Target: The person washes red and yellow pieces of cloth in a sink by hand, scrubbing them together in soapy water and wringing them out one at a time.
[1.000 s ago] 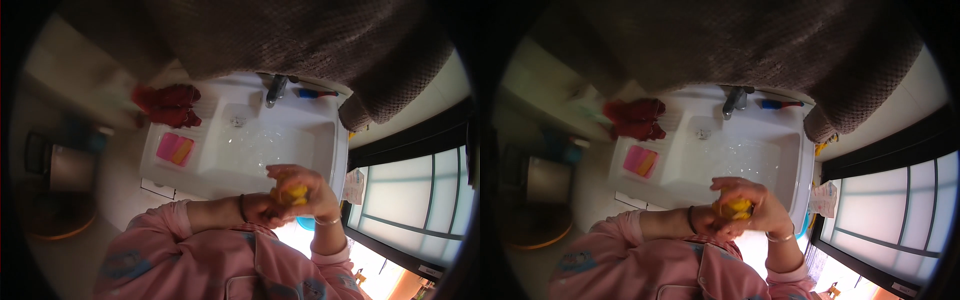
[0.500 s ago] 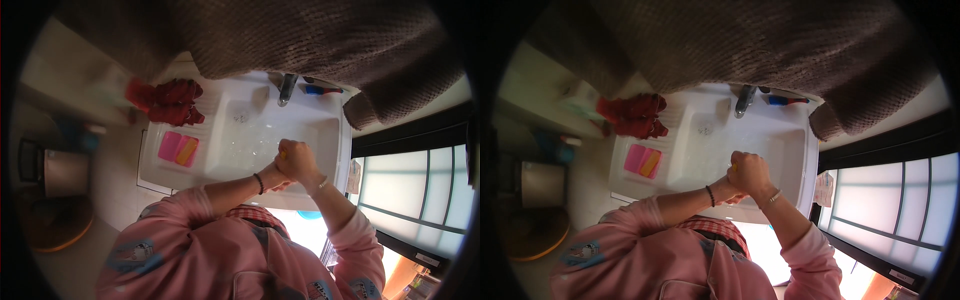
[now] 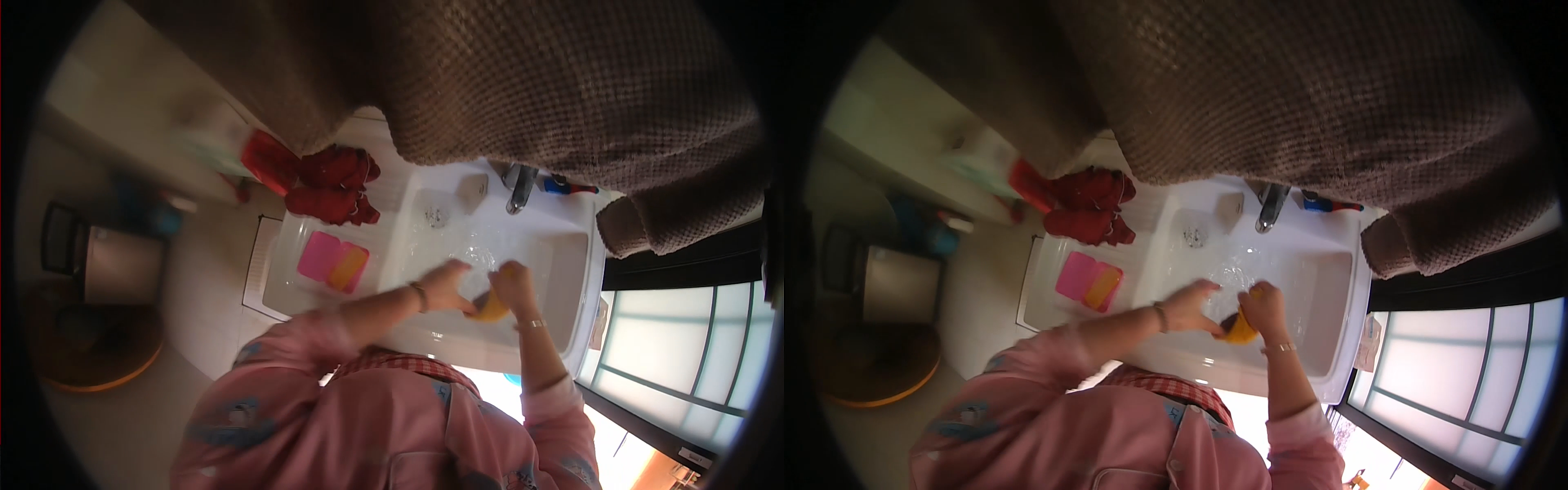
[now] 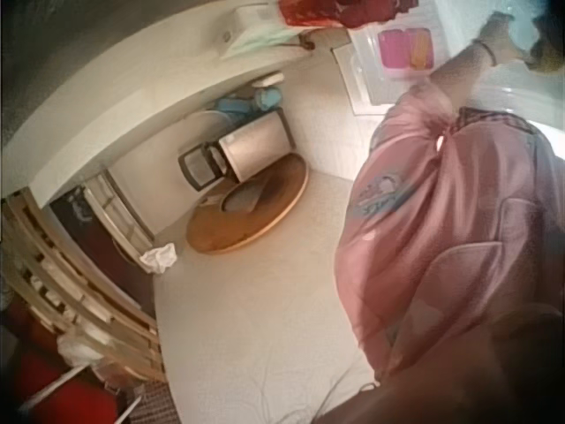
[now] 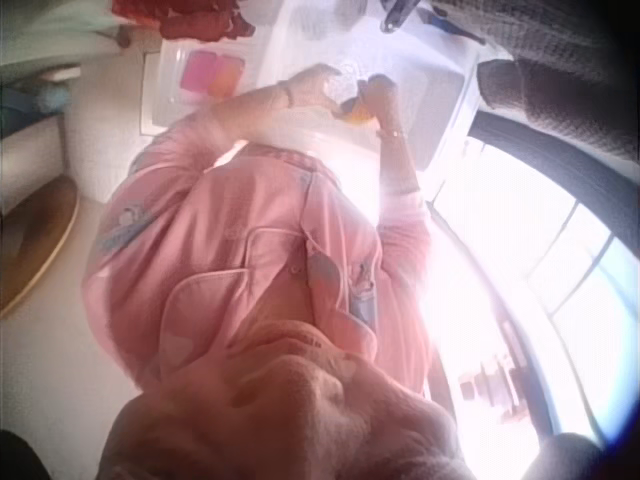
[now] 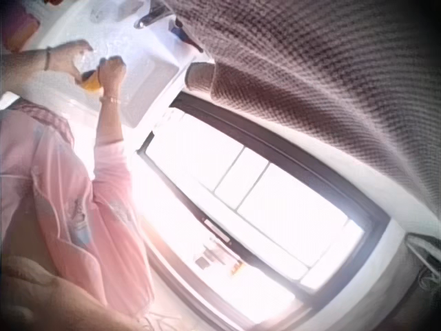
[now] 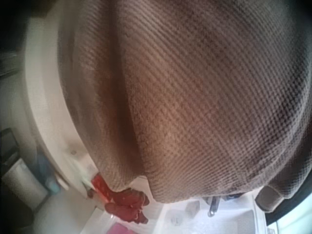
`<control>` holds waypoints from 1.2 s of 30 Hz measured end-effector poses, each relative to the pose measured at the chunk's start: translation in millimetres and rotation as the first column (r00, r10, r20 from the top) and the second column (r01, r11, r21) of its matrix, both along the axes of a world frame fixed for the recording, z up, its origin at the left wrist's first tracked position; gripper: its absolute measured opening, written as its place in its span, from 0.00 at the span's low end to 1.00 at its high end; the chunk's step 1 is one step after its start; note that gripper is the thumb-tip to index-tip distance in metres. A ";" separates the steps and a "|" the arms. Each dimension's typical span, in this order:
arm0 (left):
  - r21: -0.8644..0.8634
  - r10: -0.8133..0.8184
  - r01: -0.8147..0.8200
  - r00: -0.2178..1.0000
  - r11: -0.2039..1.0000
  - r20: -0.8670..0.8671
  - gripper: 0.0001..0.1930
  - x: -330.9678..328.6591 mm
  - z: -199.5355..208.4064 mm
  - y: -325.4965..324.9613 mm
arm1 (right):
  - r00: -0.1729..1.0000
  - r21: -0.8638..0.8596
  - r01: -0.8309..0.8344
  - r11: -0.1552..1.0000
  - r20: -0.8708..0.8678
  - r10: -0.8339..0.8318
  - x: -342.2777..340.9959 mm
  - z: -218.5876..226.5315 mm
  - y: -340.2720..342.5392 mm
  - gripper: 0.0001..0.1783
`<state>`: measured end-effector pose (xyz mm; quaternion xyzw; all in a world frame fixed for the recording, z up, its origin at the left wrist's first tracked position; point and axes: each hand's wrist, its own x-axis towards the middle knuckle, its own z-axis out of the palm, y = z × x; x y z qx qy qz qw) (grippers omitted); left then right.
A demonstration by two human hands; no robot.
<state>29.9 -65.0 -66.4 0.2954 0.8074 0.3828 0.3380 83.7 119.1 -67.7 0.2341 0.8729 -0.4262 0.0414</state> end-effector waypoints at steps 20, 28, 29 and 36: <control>-0.882 -0.464 -0.186 0.793 0.433 -0.395 0.50 -171.7 50.3 -156.3 | 0.882 -0.661 0.435 0.611 0.175 -0.438 122.5 36.0 -52.1 0.07; -0.773 -0.372 -0.214 0.779 0.597 -0.504 0.41 -185.4 40.0 -166.5 | 0.828 -0.698 0.485 0.527 0.173 -0.533 131.8 31.3 -64.8 0.06; -0.739 -0.321 -0.206 0.803 0.641 -0.502 0.38 -191.3 44.2 -180.0 | 0.823 -0.707 0.488 0.511 0.178 -0.539 129.7 36.7 -66.2 0.06; -0.392 -0.072 -0.095 0.918 0.915 -0.391 0.32 -187.3 98.2 -170.9 | 0.920 -0.822 0.316 0.473 0.143 -0.366 121.4 11.3 -70.6 0.08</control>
